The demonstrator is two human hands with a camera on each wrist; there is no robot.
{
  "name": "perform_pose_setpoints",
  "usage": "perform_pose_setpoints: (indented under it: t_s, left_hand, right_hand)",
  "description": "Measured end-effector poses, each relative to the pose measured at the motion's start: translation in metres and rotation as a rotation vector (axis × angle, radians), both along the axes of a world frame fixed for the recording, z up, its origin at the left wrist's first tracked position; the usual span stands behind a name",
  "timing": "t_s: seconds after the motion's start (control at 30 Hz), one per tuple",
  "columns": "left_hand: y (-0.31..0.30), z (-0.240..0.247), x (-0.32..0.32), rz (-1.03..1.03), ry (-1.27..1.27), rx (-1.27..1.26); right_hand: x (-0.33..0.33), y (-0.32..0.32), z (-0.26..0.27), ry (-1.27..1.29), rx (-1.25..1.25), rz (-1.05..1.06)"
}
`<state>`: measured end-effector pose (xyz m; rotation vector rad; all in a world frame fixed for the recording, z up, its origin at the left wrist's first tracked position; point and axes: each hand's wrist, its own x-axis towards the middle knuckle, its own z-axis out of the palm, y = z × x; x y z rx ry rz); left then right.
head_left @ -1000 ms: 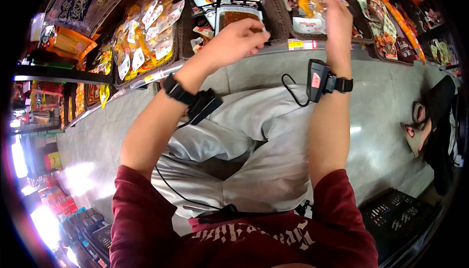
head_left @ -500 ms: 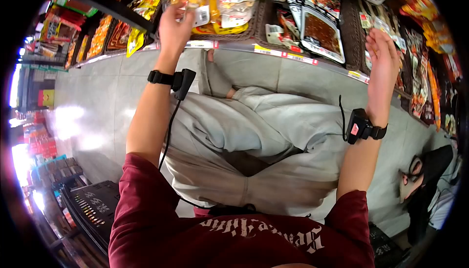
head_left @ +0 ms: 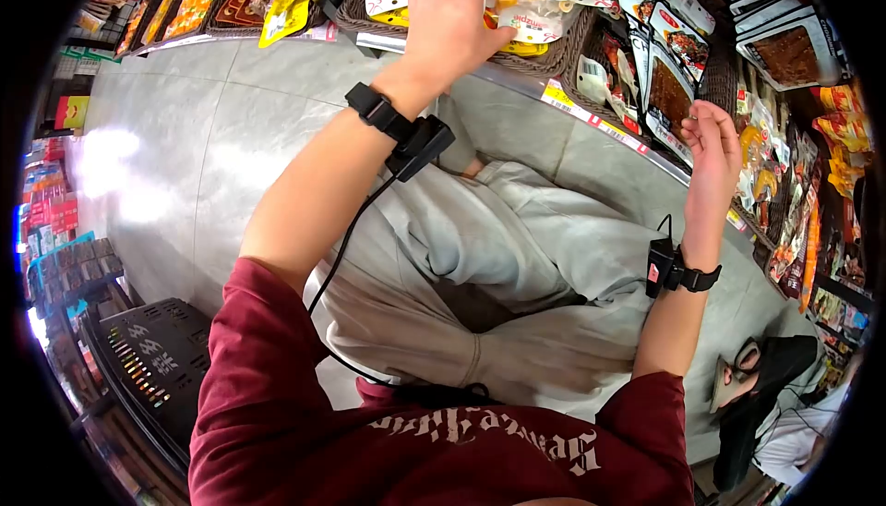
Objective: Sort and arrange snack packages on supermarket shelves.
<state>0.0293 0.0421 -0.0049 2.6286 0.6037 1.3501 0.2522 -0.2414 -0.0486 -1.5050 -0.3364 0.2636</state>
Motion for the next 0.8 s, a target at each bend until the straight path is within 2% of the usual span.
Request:
perform_pose_setpoints:
  t_s: [0.03, 0.13, 0.17, 0.2, 0.27, 0.33, 0.4, 0.47, 0.53, 0.67, 0.73, 0.8]
  left_hand:
    - [0.001, 0.002, -0.002, 0.010, 0.109, 0.103]
    - [-0.002, 0.013, 0.001, 0.097, 0.127, 0.221]
    - [0.001, 0.010, 0.005, 0.113, 0.157, 0.181]
    - [0.004, 0.007, 0.007, 0.101, 0.159, 0.183]
    - [0.014, 0.003, 0.005, -0.096, 0.024, 0.023]
    - [0.012, 0.007, 0.007, -0.119, 0.010, 0.128]
    - [0.006, 0.011, 0.008, -0.205, 0.090, -0.446]
    - [-0.002, 0.009, 0.007, -0.171, 0.123, -0.435]
    - [-0.005, 0.005, 0.008, -0.322, 0.048, -0.554]
    - [0.000, -0.001, 0.011, -0.355, 0.036, -0.633]
    - [0.008, -0.003, 0.012, -0.463, 0.011, -0.754]
    - [0.004, 0.002, 0.009, -0.418, 0.048, -0.759]
  right_hand:
    - [-0.002, 0.001, 0.000, 0.003, -0.001, -0.001]
    - [-0.006, 0.001, 0.003, 0.003, -0.019, 0.006]
    - [-0.006, 0.002, 0.005, -0.013, -0.028, 0.009]
    - [-0.008, 0.002, 0.007, -0.029, -0.036, 0.011]
    - [-0.011, 0.002, 0.012, -0.029, -0.025, -0.010]
    - [-0.012, 0.000, 0.016, -0.055, -0.010, -0.002]
    - [-0.014, -0.001, 0.020, -0.055, 0.011, -0.009]
    - [-0.013, -0.004, 0.021, -0.066, 0.054, 0.014]
    - [-0.014, -0.005, 0.024, -0.069, 0.065, 0.010]
    - [-0.015, -0.009, 0.027, -0.080, 0.047, -0.027]
    - [-0.016, -0.008, 0.028, -0.088, 0.046, -0.030]
    - [-0.016, -0.008, 0.027, -0.083, 0.039, -0.040]
